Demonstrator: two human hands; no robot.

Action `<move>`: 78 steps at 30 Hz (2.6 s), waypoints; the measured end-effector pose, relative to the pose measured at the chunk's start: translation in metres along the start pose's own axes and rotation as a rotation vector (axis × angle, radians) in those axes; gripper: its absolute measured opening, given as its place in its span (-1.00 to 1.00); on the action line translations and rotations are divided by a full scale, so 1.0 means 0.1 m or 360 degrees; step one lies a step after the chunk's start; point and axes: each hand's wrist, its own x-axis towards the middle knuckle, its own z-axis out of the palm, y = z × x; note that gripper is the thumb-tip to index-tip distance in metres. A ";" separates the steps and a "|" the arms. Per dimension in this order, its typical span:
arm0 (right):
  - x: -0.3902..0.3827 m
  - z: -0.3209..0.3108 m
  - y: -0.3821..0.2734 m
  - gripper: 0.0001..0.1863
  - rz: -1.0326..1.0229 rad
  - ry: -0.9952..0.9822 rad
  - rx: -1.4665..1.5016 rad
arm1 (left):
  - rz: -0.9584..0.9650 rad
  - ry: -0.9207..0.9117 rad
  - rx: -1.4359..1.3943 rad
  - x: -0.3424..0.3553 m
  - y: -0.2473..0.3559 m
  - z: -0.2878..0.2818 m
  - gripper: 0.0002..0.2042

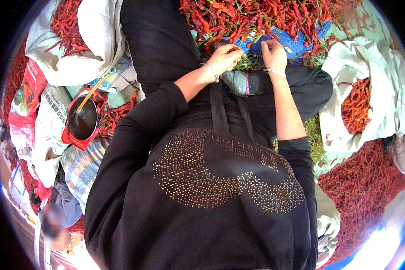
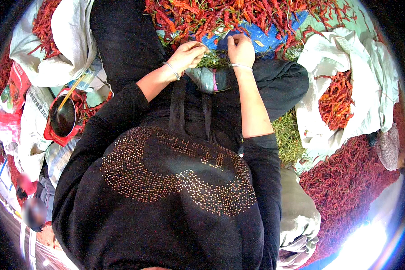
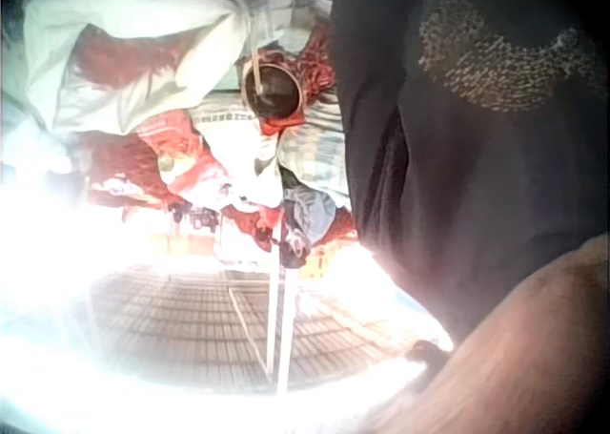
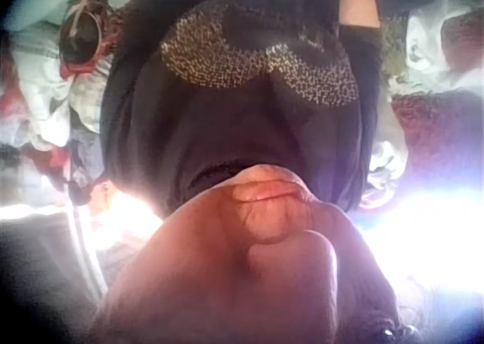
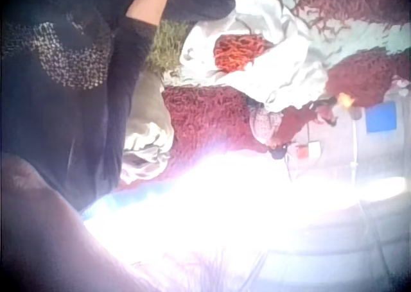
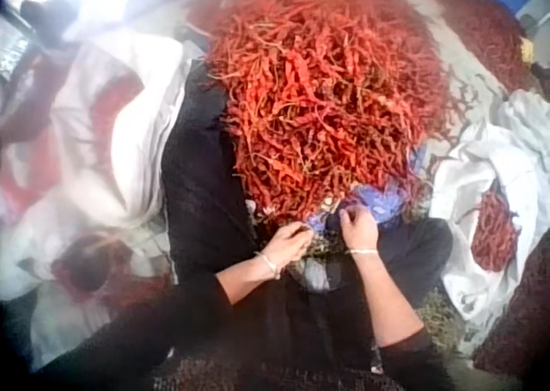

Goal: The person sits cross-legged on the floor and repeatedly picks up dried red chili peppers, removes the stems by hand, and drops the peppers into a pile. The stems are discarded separately.

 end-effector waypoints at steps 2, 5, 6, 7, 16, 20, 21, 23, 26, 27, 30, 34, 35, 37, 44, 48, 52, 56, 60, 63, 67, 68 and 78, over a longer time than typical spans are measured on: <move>0.05 0.01 -0.08 -0.74 0.0048 -0.0022 -0.0103 | 0.0007 0.0032 0.0058 -0.06 -0.01 0.03 -0.88; 0.16 0.12 -0.18 -0.71 0.0066 -0.0029 -0.0351 | 0.0012 0.0080 0.0038 -0.09 -0.06 -0.05 -0.90; 0.19 0.17 -0.17 -0.70 0.0085 -0.0019 -0.0452 | -0.0001 0.0084 0.0050 -0.09 -0.06 -0.06 -0.91; 0.24 0.23 -0.09 -0.68 0.0038 0.0052 -0.0443 | -0.0010 0.0088 0.0054 -0.09 -0.04 -0.05 -0.91; 0.04 0.00 0.05 -0.82 0.0313 -0.0409 0.0880 | 0.0115 0.0166 0.0190 0.03 -0.11 0.00 -0.91; -0.39 -0.33 -0.33 -0.88 0.0345 -0.0609 0.1392 | 0.0685 0.0192 0.0736 0.08 -0.20 0.01 -0.84; -0.47 -0.36 -0.37 -0.88 0.0317 -0.0643 0.1457 | 0.0897 0.0166 0.0890 0.06 -0.16 0.04 -0.82; -0.63 -0.34 -0.38 -0.89 0.0277 -0.0601 0.1416 | 0.0683 0.0037 0.0894 -0.04 -0.12 0.08 -0.79; -0.79 -0.42 -0.48 -0.91 0.0102 -0.0598 0.1061 | 0.0822 -0.0001 0.1382 -0.15 -0.03 0.08 -0.80; -0.84 -0.46 -0.52 -0.92 0.0070 -0.0580 0.1034 | 0.0861 -0.0045 0.1456 -0.18 -0.02 0.07 -0.80; -0.92 -0.49 -0.51 -0.95 0.0085 -0.0603 0.1107 | 0.1068 -0.0069 0.1621 -0.28 0.04 0.12 -0.81; -0.96 -0.51 -0.42 -0.96 0.0114 -0.0825 0.1154 | 0.1159 -0.0003 0.1705 -0.33 0.00 0.18 -0.83; -0.95 -0.52 -0.42 -0.96 0.0147 -0.0829 0.1224 | 0.1116 0.0022 0.1691 -0.33 0.00 0.19 -0.83; -0.92 -0.58 -0.53 -0.95 0.0226 -0.0847 0.1370 | 0.0655 -0.0109 0.0571 -0.25 -0.09 0.22 -0.81; -0.77 -0.64 -0.37 -0.94 -0.0113 -0.0780 0.0778 | -0.0365 -0.0991 -0.1344 -0.30 0.31 0.08 -0.79; -0.66 -0.62 -0.06 -0.82 -0.0129 -0.0728 0.0443 | -0.0044 -0.0762 -0.0743 -0.28 0.41 -0.08 -0.77; -0.31 -0.53 -0.30 -0.79 -0.0563 -0.0376 -0.0284 | 0.0040 -0.0442 -0.0364 -0.21 0.33 0.01 -0.85; 0.08 -0.15 -0.05 -0.77 -0.1140 -0.0133 -0.0621 | 0.0039 -0.0288 -0.0381 -0.05 0.25 -0.02 -0.90; 0.12 -0.21 -0.06 -0.87 -0.1159 -0.0149 -0.0782 | 0.0065 -0.0190 -0.0342 0.00 0.19 -0.15 -0.90; -0.11 -0.39 -0.14 -0.91 -0.0913 -0.0253 -0.0587 | 0.0079 -0.0054 0.0172 0.00 0.10 -0.13 -0.87; -0.49 -0.50 -0.32 -0.91 -0.0946 -0.0192 -0.0535 | 0.0707 0.0143 0.1369 -0.04 -0.05 0.06 -0.72; -0.57 -0.51 -0.39 -0.91 -0.0969 -0.0195 -0.0582 | 0.0789 0.0099 0.1501 -0.08 -0.05 0.08 -0.73; -0.86 -0.62 -0.59 -0.86 -0.0587 -0.0438 0.0099 | 0.0737 -0.0091 0.1098 -0.18 -0.05 0.13 -0.79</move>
